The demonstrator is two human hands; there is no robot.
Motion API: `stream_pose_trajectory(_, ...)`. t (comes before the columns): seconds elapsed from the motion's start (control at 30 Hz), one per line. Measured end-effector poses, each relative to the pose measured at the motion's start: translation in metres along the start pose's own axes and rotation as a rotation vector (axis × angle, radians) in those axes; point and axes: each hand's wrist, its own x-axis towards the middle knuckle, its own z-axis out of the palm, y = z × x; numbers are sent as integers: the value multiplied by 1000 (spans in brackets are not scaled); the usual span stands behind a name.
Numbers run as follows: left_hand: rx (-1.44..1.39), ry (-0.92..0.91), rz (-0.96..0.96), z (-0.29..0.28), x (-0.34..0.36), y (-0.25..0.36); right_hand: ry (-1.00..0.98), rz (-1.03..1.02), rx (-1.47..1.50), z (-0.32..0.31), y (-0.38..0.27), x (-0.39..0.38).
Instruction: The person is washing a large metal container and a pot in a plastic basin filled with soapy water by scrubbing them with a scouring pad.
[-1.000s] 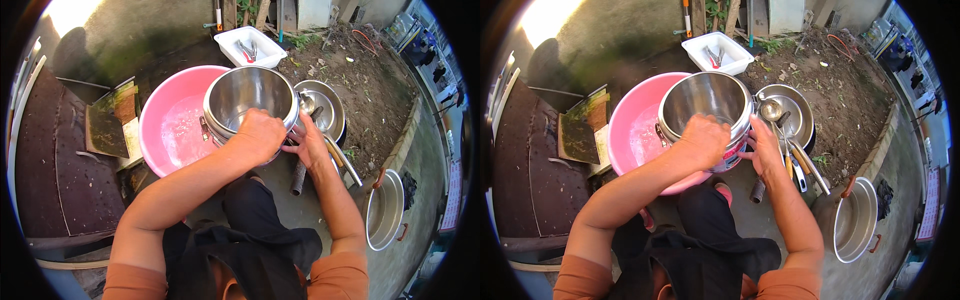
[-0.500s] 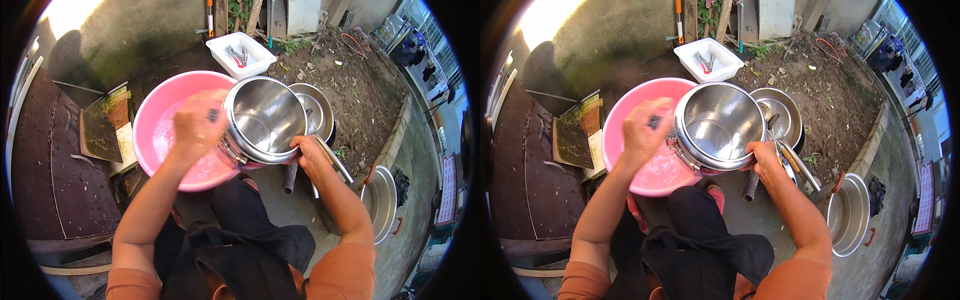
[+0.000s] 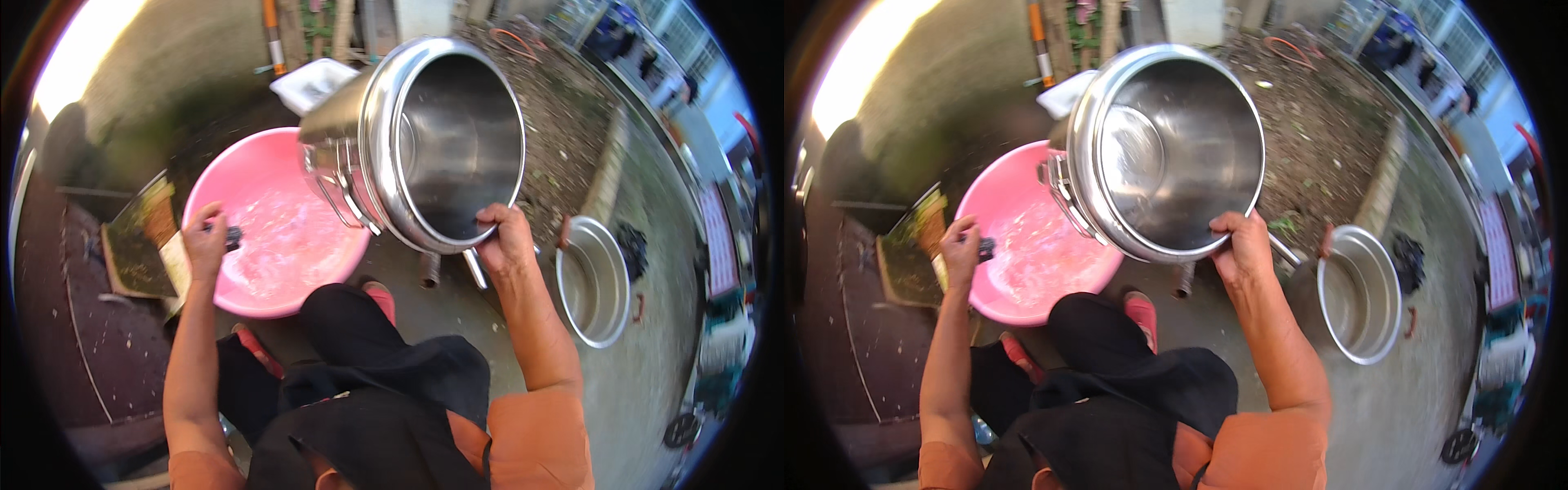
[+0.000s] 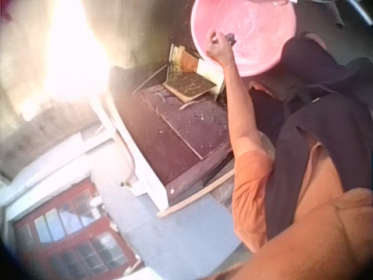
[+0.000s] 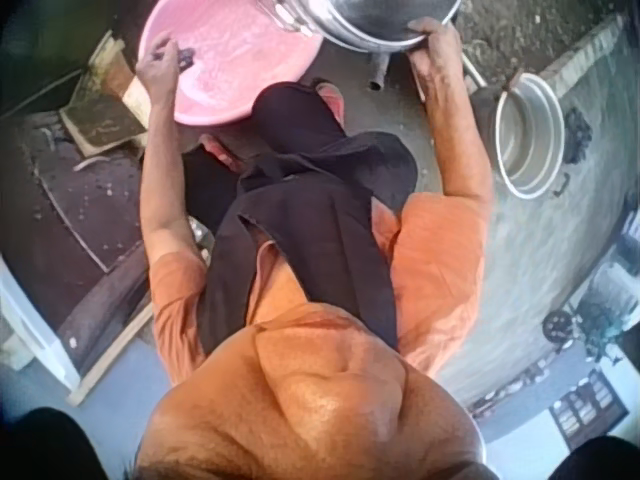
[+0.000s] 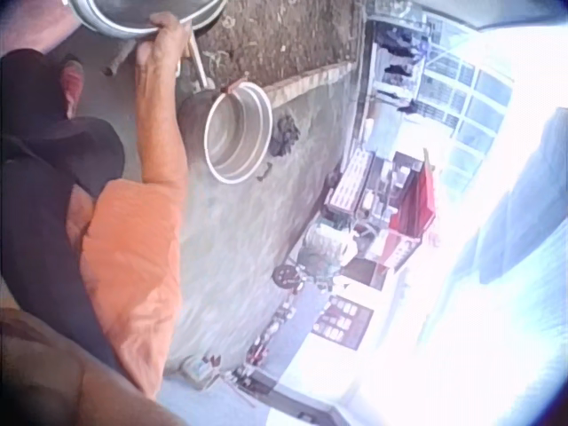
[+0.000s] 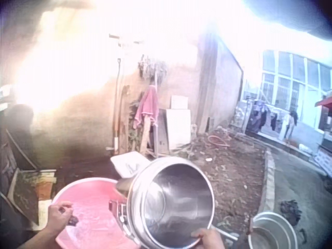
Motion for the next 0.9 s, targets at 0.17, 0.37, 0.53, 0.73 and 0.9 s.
stream_pose_trajectory(0.17, -162, -49, -61, -4, -3, -6, 77, -198, 207, -79, -87, -54)
stream_pose_trajectory(0.37, -158, -141, -147, 13, 5, -39, 520, -743, 327, -154, -179, -193)
stream_pose_trajectory(0.53, -132, -220, -194, 27, -8, -25, 842, -1064, 262, -230, -198, -276)
stream_pose_trajectory(0.73, -358, -242, -351, 22, 9, -86, 1198, -970, 391, -384, -162, -340)
stream_pose_trajectory(0.9, -379, -253, -403, 22, -4, -50, 1471, -750, 516, -472, -73, -352)
